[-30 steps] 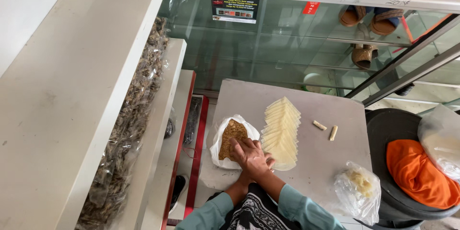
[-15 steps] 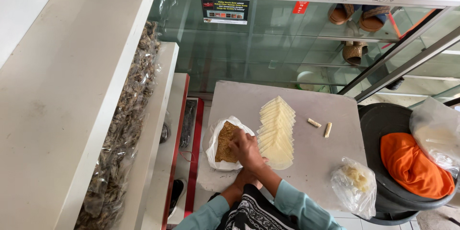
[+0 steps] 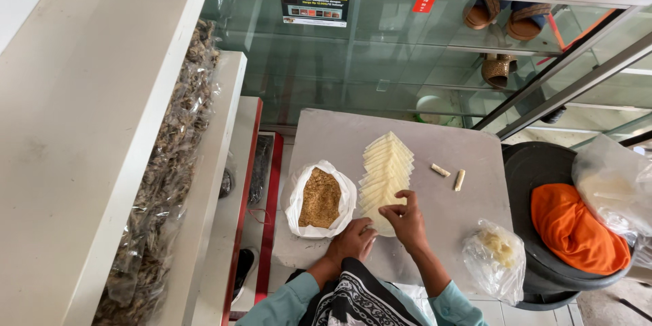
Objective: The person prepares snacks by placing a small amount of filling from a bag onto square wrappers and rolling them into cylinders.
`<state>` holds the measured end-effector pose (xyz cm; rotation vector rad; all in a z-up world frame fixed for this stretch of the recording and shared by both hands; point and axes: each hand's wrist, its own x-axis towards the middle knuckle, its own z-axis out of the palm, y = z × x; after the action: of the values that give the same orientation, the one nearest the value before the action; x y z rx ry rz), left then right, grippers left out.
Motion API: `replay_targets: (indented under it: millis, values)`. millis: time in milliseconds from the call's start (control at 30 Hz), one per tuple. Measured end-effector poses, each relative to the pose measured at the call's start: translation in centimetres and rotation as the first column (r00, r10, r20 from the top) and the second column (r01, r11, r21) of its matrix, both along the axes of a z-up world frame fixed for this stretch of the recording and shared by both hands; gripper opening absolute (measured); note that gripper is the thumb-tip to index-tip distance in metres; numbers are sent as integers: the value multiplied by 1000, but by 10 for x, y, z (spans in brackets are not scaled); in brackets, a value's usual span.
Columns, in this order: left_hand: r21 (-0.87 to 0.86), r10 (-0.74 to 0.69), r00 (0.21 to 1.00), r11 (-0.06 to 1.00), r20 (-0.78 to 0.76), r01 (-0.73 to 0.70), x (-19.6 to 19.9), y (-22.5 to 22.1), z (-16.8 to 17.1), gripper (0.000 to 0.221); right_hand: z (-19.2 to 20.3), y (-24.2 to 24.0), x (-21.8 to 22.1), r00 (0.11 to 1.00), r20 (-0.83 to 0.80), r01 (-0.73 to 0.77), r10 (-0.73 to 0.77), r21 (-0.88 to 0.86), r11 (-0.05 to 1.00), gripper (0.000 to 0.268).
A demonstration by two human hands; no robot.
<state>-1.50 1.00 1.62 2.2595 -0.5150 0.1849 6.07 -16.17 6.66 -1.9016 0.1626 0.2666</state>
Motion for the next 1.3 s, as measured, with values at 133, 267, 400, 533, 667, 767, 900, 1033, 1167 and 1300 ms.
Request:
replay_targets:
  millis: [133, 267, 400, 533, 667, 767, 900, 1033, 1167, 1300]
  values:
    - [-14, 16, 1000, 1000, -7, -16, -1, 0, 9, 16, -20, -10, -15, 941, 267, -62, 209, -471, 880, 42]
    - [7, 33, 999, 999, -15, -33, -2, 0, 14, 16, -30, -18, -23, 860, 399, -62, 318, -537, 841, 36]
    - [0, 48, 999, 999, 8, -48, -1, 0, 15, 15, -33, -21, -22, 843, 425, -45, 330, -555, 831, 40]
    - [-8, 62, 998, 998, 26, -62, -1, 1, 14, 15, -34, -21, -22, 841, 449, -14, 301, -538, 843, 46]
    - [-9, 66, 997, 998, 44, -65, -2, 1, 13, 15, -30, -23, -25, 851, 438, -20, 291, -527, 850, 36]
    - [-13, 52, 999, 999, 14, -52, -2, 2, 13, 16, -18, -19, -26, 833, 479, 13, 277, -518, 855, 30]
    - [-34, 21, 998, 999, -67, -24, -2, 2, 9, 18, 11, 0, -30, 786, 547, -25, 290, -440, 898, 37]
    - [-48, 4, 967, 999, -256, -17, 0, 1, -11, 34, 28, 44, -31, 626, 602, -225, 496, -470, 854, 51]
    - [-132, -57, 895, 991, -443, -2, -4, 8, -38, 34, 26, 98, -23, 443, 591, -266, 674, -632, 728, 62]
    - [-133, -61, 930, 991, -362, 13, -4, 7, -62, 34, 13, 122, -19, 407, 616, -297, 674, -609, 736, 67]
